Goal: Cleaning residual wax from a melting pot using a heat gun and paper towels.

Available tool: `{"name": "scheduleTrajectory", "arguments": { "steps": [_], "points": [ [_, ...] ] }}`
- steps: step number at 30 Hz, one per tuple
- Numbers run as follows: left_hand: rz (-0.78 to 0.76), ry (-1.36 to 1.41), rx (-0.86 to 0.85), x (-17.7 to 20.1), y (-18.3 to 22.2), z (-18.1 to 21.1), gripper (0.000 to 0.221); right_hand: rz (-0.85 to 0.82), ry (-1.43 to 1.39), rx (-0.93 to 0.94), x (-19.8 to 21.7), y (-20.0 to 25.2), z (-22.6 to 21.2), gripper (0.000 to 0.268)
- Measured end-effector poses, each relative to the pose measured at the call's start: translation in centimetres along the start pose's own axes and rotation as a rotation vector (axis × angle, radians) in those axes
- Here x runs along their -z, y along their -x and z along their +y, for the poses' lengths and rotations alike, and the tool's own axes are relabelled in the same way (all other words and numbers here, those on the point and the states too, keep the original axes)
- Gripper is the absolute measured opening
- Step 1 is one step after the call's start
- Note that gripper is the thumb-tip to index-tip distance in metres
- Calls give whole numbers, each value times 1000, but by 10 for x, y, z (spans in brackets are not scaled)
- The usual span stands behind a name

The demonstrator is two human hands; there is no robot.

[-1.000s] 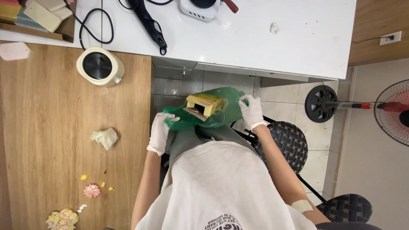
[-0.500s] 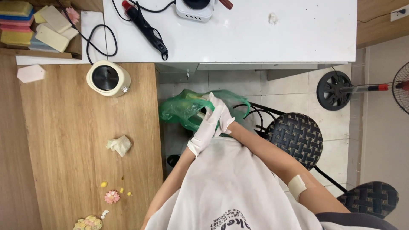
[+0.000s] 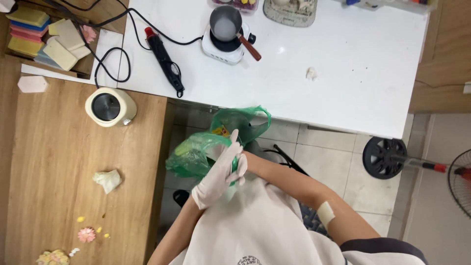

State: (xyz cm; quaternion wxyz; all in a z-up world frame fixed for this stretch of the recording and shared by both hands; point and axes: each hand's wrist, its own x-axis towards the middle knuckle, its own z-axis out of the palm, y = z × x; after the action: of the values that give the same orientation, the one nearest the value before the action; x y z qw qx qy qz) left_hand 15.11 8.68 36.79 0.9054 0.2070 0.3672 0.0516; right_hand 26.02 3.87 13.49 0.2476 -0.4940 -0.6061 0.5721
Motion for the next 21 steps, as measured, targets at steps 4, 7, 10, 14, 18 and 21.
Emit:
{"name": "scheduleTrajectory", "arguments": {
  "steps": [4, 7, 10, 14, 18, 21],
  "points": [
    [-3, 107, -163, -22, -5, 3, 55, -273, 647, 12, 44, -46, 8, 25],
    [102, 240, -319, -32, 7, 27, 71, -421, 946, 33, 16, -75, 29, 28],
    [209, 260, -400, -34, -4, 29, 69, -219, 526, 203, 13, -74, 56, 21],
    [440, 258, -376, -27, -20, 21, 71, -259, 434, 334, 73, -21, -16, 57],
    [509, 48, -236, -16, -26, 10, 66, -493, -15, 42, 189, 56, -103, 41],
    [605, 21, -134, -1, -36, -2, 64, -156, -418, -155, 269, 94, -37, 31]
  ]
}}
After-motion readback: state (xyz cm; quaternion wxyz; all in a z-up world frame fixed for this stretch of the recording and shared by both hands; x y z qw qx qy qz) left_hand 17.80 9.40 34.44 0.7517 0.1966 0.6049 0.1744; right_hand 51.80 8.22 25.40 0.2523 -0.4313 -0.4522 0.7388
